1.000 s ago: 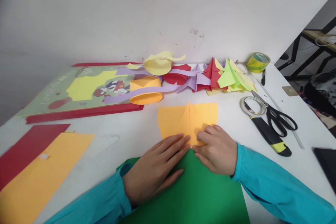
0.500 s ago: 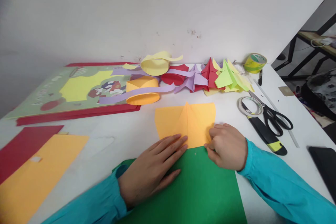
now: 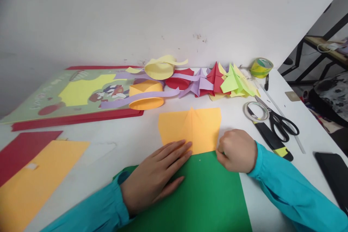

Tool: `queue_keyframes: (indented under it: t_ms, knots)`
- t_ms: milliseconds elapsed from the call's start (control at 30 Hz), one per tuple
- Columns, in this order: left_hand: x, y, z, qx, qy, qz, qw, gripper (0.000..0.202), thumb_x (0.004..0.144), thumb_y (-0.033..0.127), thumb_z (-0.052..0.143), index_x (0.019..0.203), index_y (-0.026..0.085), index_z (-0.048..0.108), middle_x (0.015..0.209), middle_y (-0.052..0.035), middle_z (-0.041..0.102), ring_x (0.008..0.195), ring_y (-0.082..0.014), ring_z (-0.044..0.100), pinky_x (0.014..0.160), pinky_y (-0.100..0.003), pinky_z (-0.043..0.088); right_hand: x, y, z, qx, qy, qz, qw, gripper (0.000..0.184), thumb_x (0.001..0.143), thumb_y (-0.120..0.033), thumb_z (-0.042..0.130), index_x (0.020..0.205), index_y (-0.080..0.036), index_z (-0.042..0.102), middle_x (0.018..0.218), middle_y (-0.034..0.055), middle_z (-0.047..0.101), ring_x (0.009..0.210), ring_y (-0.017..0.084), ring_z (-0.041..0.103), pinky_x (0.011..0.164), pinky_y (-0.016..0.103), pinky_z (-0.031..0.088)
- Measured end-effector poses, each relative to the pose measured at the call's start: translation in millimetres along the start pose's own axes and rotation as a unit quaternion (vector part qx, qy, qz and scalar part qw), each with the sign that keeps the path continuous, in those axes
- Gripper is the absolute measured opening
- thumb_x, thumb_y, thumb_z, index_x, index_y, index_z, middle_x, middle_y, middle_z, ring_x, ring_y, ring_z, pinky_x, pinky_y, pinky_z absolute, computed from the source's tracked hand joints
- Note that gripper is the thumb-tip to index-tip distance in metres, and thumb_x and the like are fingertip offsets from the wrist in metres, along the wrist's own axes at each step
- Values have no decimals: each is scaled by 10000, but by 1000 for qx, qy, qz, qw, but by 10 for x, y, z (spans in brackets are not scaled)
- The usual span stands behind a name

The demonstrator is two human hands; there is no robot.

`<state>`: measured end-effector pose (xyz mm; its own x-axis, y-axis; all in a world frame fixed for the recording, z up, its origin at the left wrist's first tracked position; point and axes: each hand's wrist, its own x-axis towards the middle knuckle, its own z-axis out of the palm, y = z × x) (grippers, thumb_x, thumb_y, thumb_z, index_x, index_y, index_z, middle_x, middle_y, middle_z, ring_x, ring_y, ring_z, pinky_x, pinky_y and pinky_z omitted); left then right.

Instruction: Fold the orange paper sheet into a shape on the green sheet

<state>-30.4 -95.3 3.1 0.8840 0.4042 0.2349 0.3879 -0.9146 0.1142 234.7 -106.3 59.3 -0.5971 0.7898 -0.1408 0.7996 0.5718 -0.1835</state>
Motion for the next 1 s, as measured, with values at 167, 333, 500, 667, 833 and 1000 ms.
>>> queue_keyframes:
  t_ms: [167,333,500,667,833,1000]
  knots:
    - [-7,3,0,-26,0,-9,1000,470,905,308,476,1336,121,489,1402,-153,504,1296,-302,458,1032,-470,446,98,-86,107,49,98,-80,991,215,915,-230,486,928,-177,694,742,50,573,728,174,482,667,307,342]
    - [6,20,-5,-22,-12,-16,1000,498,894,335,502,1361,166,466,1394,-147,510,1264,-311,488,1012,-479,455,153,-219,286,-26,142,-96,985,196,924,-225,513,834,-181,681,729,41,523,698,172,412,628,329,279]
    - [16,26,-4,-12,-14,-19,1000,514,875,336,533,1362,186,463,1388,-141,515,1251,-317,498,979,-475,478,173,-291,334,-50,168,-101,979,302,951,-160,457,707,-162,635,704,35,525,691,166,403,631,342,283]
    - [28,39,-19,-14,-10,-21,1000,480,883,333,524,1333,167,491,1377,-158,522,1240,-329,508,964,-489,488,155,-360,320,-76,159,-84,981,199,882,-314,605,807,-140,666,741,40,549,727,187,437,620,354,288]
    - [62,79,-30,3,-6,-24,1000,458,861,319,534,1281,137,529,1342,-187,542,1217,-338,528,968,-505,486,194,-446,355,-91,187,-77,975,200,878,-156,549,700,-160,640,717,29,568,696,182,442,615,365,280]
    - [48,94,-15,14,37,-25,999,359,855,273,520,1168,118,603,1279,-209,580,1192,-326,550,955,-505,499,212,-407,347,-83,213,-83,970,250,853,-117,544,614,-168,600,662,20,550,669,174,416,590,361,244]
